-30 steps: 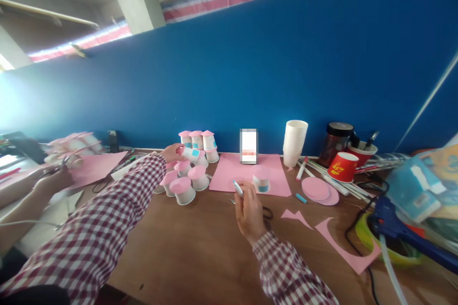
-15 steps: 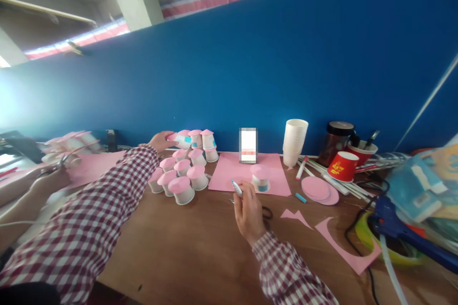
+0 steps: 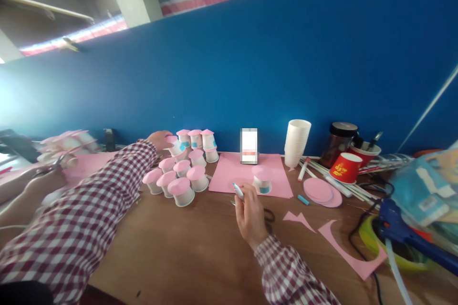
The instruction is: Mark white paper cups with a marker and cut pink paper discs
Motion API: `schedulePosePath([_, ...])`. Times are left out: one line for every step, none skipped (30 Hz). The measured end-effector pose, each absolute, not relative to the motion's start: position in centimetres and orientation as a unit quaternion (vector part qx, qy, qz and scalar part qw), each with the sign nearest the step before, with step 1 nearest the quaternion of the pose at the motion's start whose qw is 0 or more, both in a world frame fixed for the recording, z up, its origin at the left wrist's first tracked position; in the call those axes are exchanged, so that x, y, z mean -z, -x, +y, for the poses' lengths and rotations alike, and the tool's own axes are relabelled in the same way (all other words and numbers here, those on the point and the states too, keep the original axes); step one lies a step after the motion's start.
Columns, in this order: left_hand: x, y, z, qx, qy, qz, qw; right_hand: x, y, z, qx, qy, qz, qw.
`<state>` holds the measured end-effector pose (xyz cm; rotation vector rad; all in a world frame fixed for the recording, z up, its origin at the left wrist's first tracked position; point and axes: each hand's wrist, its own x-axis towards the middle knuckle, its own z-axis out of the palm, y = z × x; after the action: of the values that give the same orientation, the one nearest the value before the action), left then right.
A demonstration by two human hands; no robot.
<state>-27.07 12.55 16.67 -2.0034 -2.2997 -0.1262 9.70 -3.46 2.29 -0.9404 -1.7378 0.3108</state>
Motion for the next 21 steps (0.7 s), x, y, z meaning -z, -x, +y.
schedulePosePath([-16.4, 27.0, 12.6, 0.038, 0.658, -0.751, 0.044, -2.3, -9.7, -3.4, -0.130, 0.397, -0.731, 0.540])
schedulePosePath([-16.1, 26.9, 12.8, 0.035, 0.659, -0.750, 0.044, -2.2, -9.7, -3.4, -0.131, 0.398, -0.730, 0.539])
schedulePosePath([-15.7, 26.8, 12.9, 0.033, 0.661, -0.748, 0.044, -2.2, -9.7, -3.4, -0.132, 0.400, -0.730, 0.538])
schedulePosePath([-15.4, 26.8, 13.0, 0.031, 0.663, -0.747, 0.044, -2.2, -9.7, -3.4, -0.133, 0.402, -0.730, 0.537])
schedulePosePath([-15.2, 26.8, 13.1, 0.030, 0.665, -0.745, 0.044, -2.2, -9.7, -3.4, -0.133, 0.403, -0.729, 0.536])
schedulePosePath([-15.0, 26.8, 13.2, 0.030, 0.667, -0.744, 0.044, -2.2, -9.7, -3.4, -0.132, 0.403, -0.730, 0.536])
schedulePosePath([-14.8, 26.7, 13.3, 0.030, 0.668, -0.742, 0.044, -2.2, -9.7, -3.4, -0.131, 0.403, -0.729, 0.537])
schedulePosePath([-14.7, 26.7, 13.3, 0.031, 0.670, -0.740, 0.045, -2.2, -9.7, -3.4, -0.128, 0.402, -0.728, 0.540])
schedulePosePath([-14.6, 26.7, 13.3, 0.032, 0.670, -0.740, 0.045, -2.3, -9.7, -3.4, -0.126, 0.402, -0.727, 0.542])
schedulePosePath([-14.6, 26.6, 13.2, 0.034, 0.670, -0.740, 0.046, -2.3, -9.7, -3.4, -0.125, 0.402, -0.726, 0.544])
schedulePosePath([-14.6, 26.6, 13.1, 0.036, 0.670, -0.740, 0.047, -2.4, -9.7, -3.5, -0.124, 0.403, -0.724, 0.545])
schedulePosePath([-14.6, 26.6, 12.9, 0.037, 0.669, -0.741, 0.047, -2.4, -9.7, -3.5, -0.125, 0.404, -0.724, 0.545])
schedulePosePath([-14.6, 26.7, 12.7, 0.037, 0.669, -0.741, 0.047, -2.5, -9.7, -3.5, -0.126, 0.405, -0.723, 0.545])
schedulePosePath([-14.6, 26.8, 12.6, 0.037, 0.669, -0.741, 0.045, -2.5, -9.7, -3.5, -0.128, 0.404, -0.724, 0.544])
schedulePosePath([-14.6, 27.0, 12.4, 0.036, 0.669, -0.741, 0.044, -2.5, -9.7, -3.5, -0.130, 0.403, -0.725, 0.544])
schedulePosePath([-14.6, 27.1, 12.3, 0.036, 0.670, -0.741, 0.041, -2.4, -9.7, -3.5, -0.132, 0.401, -0.726, 0.543])
schedulePosePath([-14.8, 27.2, 12.2, 0.037, 0.669, -0.741, 0.036, -2.4, -9.7, -3.5, -0.132, 0.400, -0.726, 0.544])
schedulePosePath([-15.0, 27.2, 12.0, 0.044, 0.669, -0.742, 0.033, -2.4, -9.7, -3.5, -0.131, 0.399, -0.726, 0.545])
schedulePosePath([-15.4, 27.0, 11.7, 0.060, 0.668, -0.741, 0.033, -2.3, -9.7, -3.5, -0.128, 0.398, -0.726, 0.546])
schedulePosePath([-15.8, 26.5, 11.4, 0.087, 0.668, -0.738, 0.039, -2.3, -9.8, -3.4, -0.126, 0.398, -0.725, 0.548])
schedulePosePath([-16.3, 25.8, 10.8, 0.129, 0.668, -0.731, 0.054, -2.3, -9.8, -3.4, -0.124, 0.398, -0.723, 0.550])
